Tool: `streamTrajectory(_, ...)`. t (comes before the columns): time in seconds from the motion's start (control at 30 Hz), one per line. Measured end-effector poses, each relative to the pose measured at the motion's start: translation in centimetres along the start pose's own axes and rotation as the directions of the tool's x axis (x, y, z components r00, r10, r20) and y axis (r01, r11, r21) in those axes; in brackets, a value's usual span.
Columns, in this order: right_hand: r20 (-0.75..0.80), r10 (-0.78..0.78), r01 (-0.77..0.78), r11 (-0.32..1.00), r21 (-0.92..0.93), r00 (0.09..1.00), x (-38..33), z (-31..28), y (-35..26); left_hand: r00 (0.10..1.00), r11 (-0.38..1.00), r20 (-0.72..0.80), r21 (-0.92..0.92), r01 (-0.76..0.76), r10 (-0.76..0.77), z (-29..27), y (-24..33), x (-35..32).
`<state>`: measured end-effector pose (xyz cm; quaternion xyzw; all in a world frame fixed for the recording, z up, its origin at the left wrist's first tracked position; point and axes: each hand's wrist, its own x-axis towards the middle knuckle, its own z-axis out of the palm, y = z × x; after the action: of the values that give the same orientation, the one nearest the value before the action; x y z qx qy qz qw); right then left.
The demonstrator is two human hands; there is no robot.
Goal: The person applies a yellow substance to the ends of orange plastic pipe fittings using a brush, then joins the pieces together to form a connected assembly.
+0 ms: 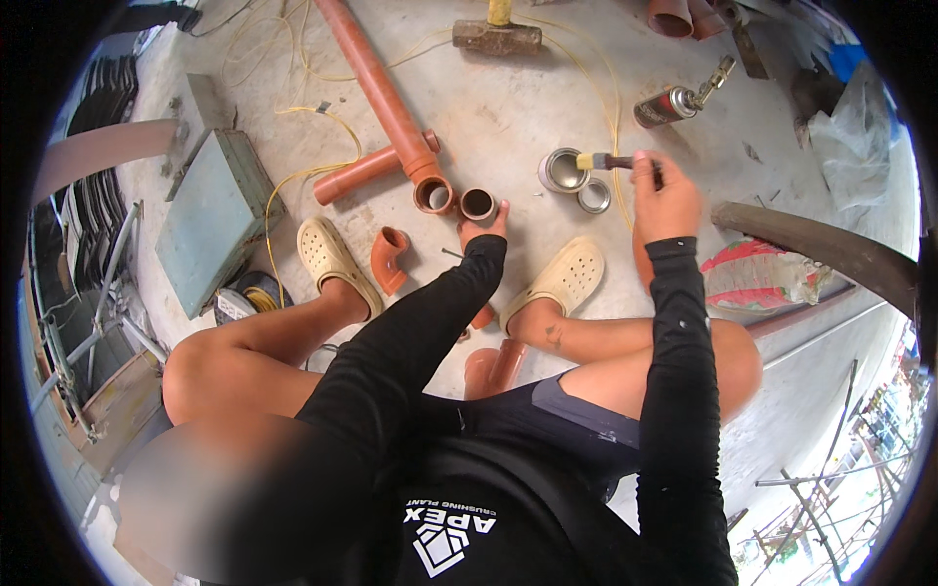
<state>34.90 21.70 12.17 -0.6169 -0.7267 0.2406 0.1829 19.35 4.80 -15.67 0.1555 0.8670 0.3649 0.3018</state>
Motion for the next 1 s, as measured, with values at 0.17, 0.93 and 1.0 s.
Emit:
streamTrajectory(0.17, 0.098, -0.075, 0.077, 0.997, -0.017, 0.992, -0.4, 4.1, 1.5, 0.999, 0.998, 0.035, -0.06, -0.001, 0.003, -1.7, 4.0, -0.3)
streamTrajectory(0.93, 0.053, 0.328, -0.326, 0.88, 0.345, 0.943, 1.6, 7.8, 11.7, 0.662, 0.754, 0.732, -0.341, 0.561, -0.161, -21.7, 18.0, -3.4)
streamTrajectory(1.0, 0.052, 0.378, -0.373, 0.869, 0.325, 0.924, 1.7, 7.4, 12.4, 0.713, 0.928, 0.696, -0.203, 0.313, -0.088, -21.5, 18.3, -3.3)
